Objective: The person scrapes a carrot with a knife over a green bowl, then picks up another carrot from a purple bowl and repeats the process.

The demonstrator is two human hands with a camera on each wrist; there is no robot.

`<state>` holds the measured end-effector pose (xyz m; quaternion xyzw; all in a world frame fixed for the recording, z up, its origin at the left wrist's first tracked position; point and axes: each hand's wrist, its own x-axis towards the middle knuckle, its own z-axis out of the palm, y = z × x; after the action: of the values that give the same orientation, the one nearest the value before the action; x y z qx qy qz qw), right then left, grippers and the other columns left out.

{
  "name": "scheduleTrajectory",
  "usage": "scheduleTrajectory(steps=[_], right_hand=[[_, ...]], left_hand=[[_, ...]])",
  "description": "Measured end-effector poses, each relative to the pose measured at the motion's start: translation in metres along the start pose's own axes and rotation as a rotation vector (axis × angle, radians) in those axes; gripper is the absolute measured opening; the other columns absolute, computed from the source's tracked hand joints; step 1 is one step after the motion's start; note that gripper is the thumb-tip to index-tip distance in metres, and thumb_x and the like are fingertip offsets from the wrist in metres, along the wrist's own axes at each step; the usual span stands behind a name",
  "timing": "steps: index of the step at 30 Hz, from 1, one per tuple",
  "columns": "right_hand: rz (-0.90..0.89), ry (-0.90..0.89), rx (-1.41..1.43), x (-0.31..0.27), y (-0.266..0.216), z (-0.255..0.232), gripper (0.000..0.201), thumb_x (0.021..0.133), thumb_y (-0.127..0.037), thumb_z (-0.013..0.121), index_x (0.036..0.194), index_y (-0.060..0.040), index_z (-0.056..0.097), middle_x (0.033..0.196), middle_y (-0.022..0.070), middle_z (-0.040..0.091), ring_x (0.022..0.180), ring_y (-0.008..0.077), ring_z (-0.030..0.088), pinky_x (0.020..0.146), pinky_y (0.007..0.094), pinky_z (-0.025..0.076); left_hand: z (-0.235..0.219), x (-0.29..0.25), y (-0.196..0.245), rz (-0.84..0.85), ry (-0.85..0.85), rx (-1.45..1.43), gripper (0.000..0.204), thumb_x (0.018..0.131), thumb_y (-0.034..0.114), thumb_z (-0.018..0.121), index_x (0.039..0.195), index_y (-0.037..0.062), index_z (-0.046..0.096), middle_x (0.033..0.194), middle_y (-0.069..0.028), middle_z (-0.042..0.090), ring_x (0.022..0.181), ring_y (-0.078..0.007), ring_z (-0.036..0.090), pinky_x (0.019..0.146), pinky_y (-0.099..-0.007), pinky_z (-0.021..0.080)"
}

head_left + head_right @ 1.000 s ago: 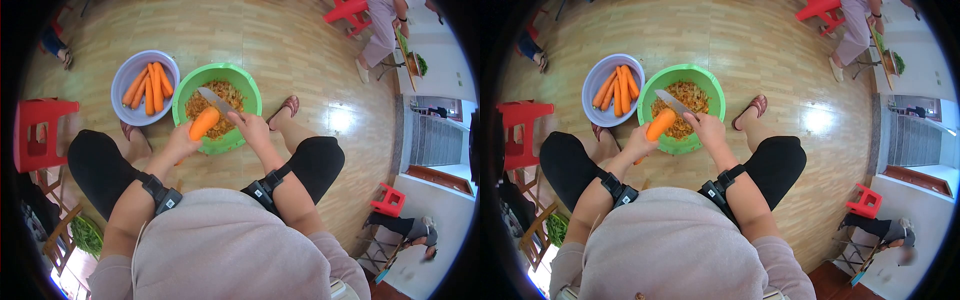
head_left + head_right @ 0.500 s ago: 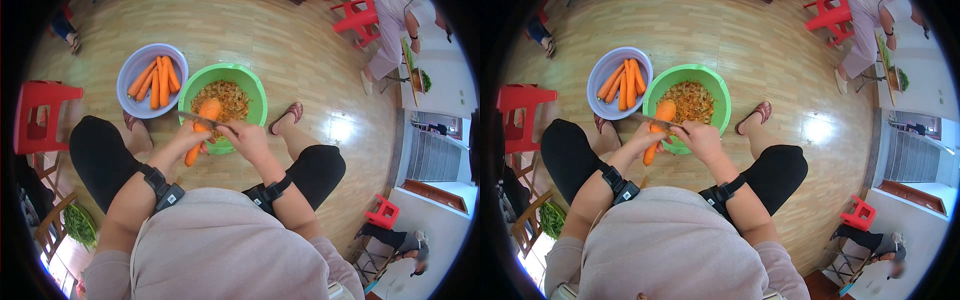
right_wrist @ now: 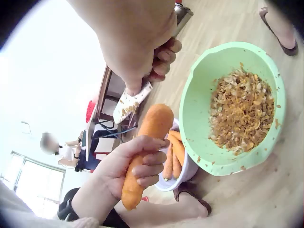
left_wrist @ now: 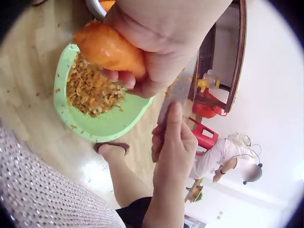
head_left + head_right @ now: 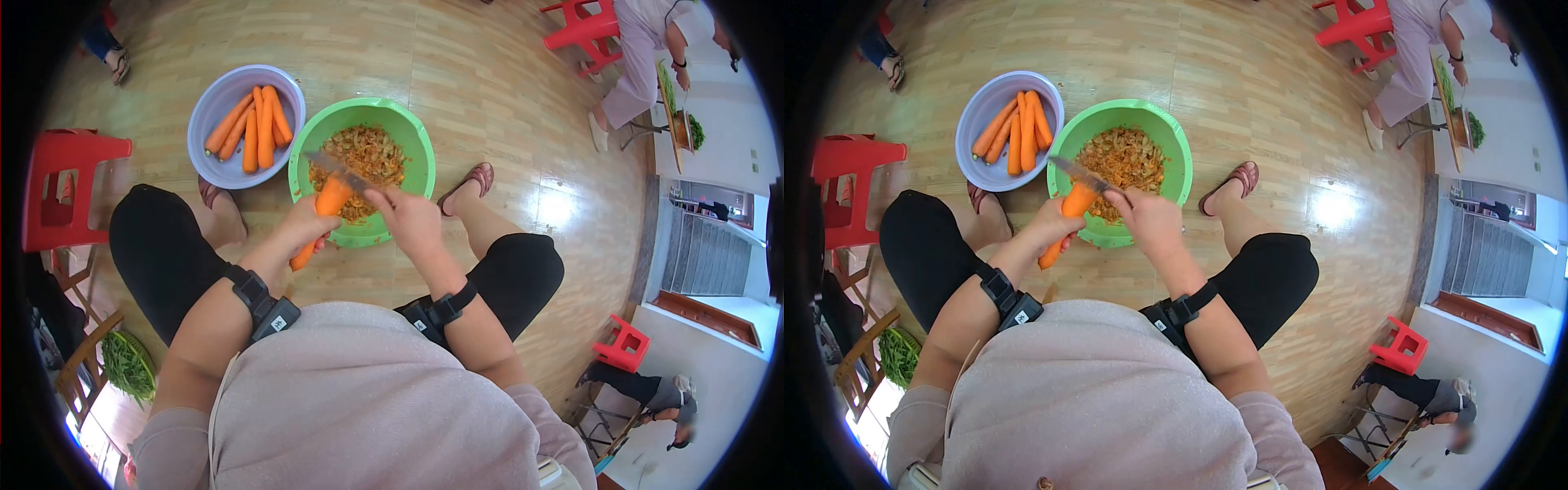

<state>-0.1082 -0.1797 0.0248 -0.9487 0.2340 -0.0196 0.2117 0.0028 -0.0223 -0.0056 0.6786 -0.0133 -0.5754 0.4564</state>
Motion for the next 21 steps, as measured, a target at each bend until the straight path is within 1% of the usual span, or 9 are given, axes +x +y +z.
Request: scheduleTrajectory(steps=[1, 2, 7, 10, 14, 16, 18, 19, 21], right_hand=[[-0.069, -0.016, 0.063, -0.001, -0.002, 0.001, 0.043, 0.085, -0.049, 0.055, 0.072, -0.0103, 0.065, 0.061, 0.0125, 0.061, 0.056, 0.0309, 0.061, 0.049, 0.0411, 0.047], [-0.066, -0.015, 0.062, 0.000, 0.000, 0.003, 0.043, 0.085, -0.049, 0.055, 0.072, -0.0103, 0.065, 0.061, 0.0125, 0.061, 0.056, 0.0309, 0.061, 0.049, 0.0411, 0.047], [0.071, -0.070, -0.082, 0.005, 0.029, 0.014, 0.042, 0.085, -0.050, 0.054, 0.074, -0.0107, 0.066, 0.061, 0.0133, 0.061, 0.057, 0.0311, 0.061, 0.050, 0.0417, 0.047], [0.120, -0.034, -0.048, 0.004, 0.026, 0.015, 0.043, 0.085, -0.049, 0.055, 0.072, -0.0102, 0.066, 0.060, 0.0135, 0.061, 0.056, 0.0312, 0.061, 0.050, 0.0411, 0.047], [0.027, -0.011, 0.077, 0.002, 0.007, 0.008, 0.043, 0.085, -0.049, 0.056, 0.070, -0.0092, 0.065, 0.059, 0.0139, 0.060, 0.055, 0.0315, 0.061, 0.049, 0.0405, 0.046], [-0.104, -0.083, 0.119, -0.004, 0.000, 0.013, 0.043, 0.085, -0.048, 0.057, 0.069, -0.0084, 0.064, 0.059, 0.0143, 0.060, 0.055, 0.0318, 0.060, 0.048, 0.0398, 0.046], [-0.076, -0.043, 0.087, -0.003, 0.004, 0.016, 0.044, 0.085, -0.048, 0.056, 0.069, -0.0083, 0.064, 0.059, 0.0143, 0.060, 0.055, 0.0319, 0.060, 0.048, 0.0400, 0.046], [-0.052, -0.003, 0.052, -0.002, 0.007, 0.017, 0.044, 0.085, -0.049, 0.056, 0.069, -0.0082, 0.064, 0.058, 0.0143, 0.060, 0.055, 0.0320, 0.060, 0.048, 0.0402, 0.046], [0.012, -0.046, -0.039, 0.005, 0.024, 0.016, 0.044, 0.085, -0.049, 0.055, 0.070, -0.0084, 0.064, 0.058, 0.0143, 0.060, 0.055, 0.0320, 0.060, 0.049, 0.0404, 0.047]], left_hand=[[0.000, -0.001, 0.002, -0.013, -0.008, 0.021, 0.029, 0.076, 0.009, 0.062, 0.101, 0.0020, 0.049, 0.060, -0.0039, 0.051, 0.038, -0.0112, 0.046, 0.033, -0.0281, 0.038], [0.000, -0.001, 0.003, -0.026, -0.018, 0.042, 0.027, 0.076, 0.009, 0.062, 0.099, 0.0016, 0.050, 0.060, -0.0037, 0.051, 0.038, -0.0113, 0.046, 0.033, -0.0282, 0.038], [0.000, -0.002, 0.002, -0.016, -0.025, 0.118, 0.026, 0.076, 0.009, 0.062, 0.098, 0.0002, 0.050, 0.059, -0.0036, 0.050, 0.038, -0.0119, 0.047, 0.032, -0.0285, 0.038], [-0.001, 0.002, 0.001, 0.004, -0.023, 0.098, 0.027, 0.076, 0.009, 0.061, 0.098, -0.0005, 0.050, 0.059, -0.0038, 0.050, 0.037, -0.0123, 0.047, 0.032, -0.0286, 0.038], [-0.001, -0.003, 0.005, -0.001, 0.014, 0.045, 0.025, 0.073, 0.006, 0.060, 0.094, -0.0006, 0.048, 0.057, -0.0038, 0.049, 0.036, -0.0126, 0.045, 0.031, -0.0287, 0.038], [-0.001, -0.002, 0.004, 0.004, 0.012, 0.040, 0.026, 0.073, 0.006, 0.060, 0.094, -0.0010, 0.048, 0.057, -0.0039, 0.049, 0.036, -0.0127, 0.045, 0.032, -0.0287, 0.038], [0.000, -0.003, 0.002, 0.003, 0.005, 0.038, 0.026, 0.073, 0.007, 0.061, 0.094, -0.0013, 0.048, 0.057, -0.0041, 0.049, 0.036, -0.0128, 0.045, 0.032, -0.0287, 0.037], [0.000, -0.004, 0.003, 0.020, 0.017, 0.114, 0.026, 0.072, 0.007, 0.061, 0.094, -0.0012, 0.048, 0.057, -0.0041, 0.049, 0.036, -0.0127, 0.045, 0.032, -0.0288, 0.038], [0.003, -0.004, 0.003, 0.039, 0.025, 0.190, 0.027, 0.072, 0.007, 0.061, 0.094, -0.0011, 0.048, 0.057, -0.0040, 0.049, 0.036, -0.0127, 0.045, 0.032, -0.0288, 0.038]])
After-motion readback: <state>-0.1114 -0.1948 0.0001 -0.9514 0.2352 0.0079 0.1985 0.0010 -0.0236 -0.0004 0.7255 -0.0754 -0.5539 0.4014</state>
